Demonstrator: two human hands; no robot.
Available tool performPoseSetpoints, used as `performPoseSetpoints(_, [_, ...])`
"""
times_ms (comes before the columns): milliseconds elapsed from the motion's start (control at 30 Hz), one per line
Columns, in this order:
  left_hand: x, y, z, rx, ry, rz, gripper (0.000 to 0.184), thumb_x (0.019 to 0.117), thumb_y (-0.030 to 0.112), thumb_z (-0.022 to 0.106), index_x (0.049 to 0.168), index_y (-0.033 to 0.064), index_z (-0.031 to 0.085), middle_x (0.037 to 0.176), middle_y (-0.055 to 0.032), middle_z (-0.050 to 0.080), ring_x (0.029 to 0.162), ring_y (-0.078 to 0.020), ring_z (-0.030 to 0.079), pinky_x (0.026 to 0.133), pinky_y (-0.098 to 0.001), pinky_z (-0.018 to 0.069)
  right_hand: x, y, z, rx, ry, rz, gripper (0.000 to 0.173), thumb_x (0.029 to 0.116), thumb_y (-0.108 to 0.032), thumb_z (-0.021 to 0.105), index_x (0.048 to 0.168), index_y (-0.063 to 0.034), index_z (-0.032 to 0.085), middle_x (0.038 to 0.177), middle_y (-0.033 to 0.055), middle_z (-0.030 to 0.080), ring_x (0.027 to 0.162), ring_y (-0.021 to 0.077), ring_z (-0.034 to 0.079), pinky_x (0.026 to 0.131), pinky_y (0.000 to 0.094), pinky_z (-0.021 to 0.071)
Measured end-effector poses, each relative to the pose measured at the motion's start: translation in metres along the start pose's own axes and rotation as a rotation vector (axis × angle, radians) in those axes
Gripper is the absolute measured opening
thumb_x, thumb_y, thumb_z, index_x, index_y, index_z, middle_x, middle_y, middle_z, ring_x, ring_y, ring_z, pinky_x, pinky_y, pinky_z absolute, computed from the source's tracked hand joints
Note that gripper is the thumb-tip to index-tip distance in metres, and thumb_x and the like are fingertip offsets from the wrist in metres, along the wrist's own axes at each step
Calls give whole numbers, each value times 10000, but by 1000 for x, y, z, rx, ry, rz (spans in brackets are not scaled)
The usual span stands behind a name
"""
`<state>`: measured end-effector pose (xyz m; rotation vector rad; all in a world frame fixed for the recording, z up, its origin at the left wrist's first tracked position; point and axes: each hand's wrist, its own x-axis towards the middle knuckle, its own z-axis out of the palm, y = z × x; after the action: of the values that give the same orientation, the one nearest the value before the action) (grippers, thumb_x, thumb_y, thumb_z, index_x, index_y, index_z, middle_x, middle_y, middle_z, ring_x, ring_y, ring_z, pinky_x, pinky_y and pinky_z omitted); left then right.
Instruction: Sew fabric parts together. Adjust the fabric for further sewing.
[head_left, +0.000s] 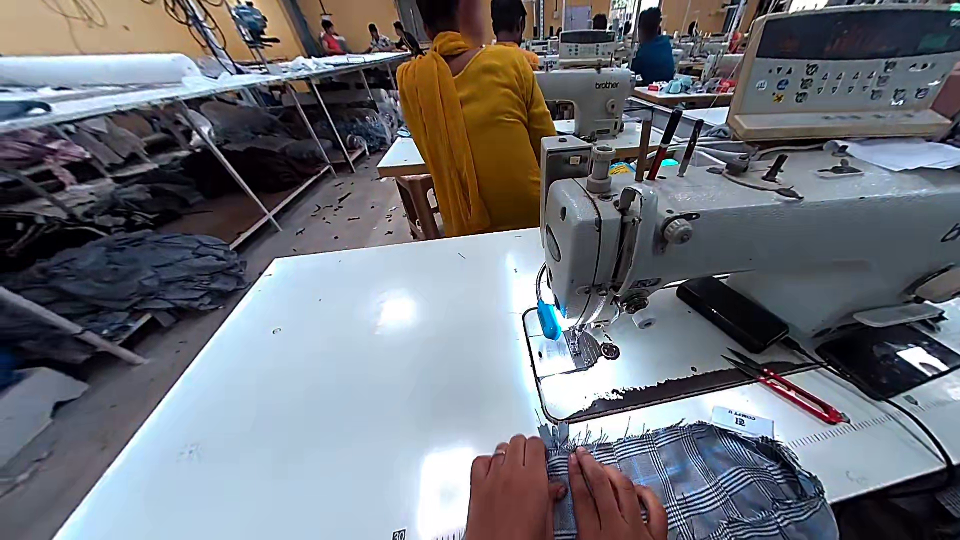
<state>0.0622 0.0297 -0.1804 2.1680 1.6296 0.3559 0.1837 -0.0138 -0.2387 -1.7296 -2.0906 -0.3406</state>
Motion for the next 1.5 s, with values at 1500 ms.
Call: performPoseSetpoints(1500, [-8, -9, 20, -36, 245, 27, 240, 877, 148, 751, 919, -82, 695, 867, -233, 676, 776, -404, 691, 788, -625, 461, 41, 31, -5, 552, -206, 174, 212, 887, -149, 727, 1009, 25, 719, 954, 199, 668, 908, 412, 670, 729, 562, 509])
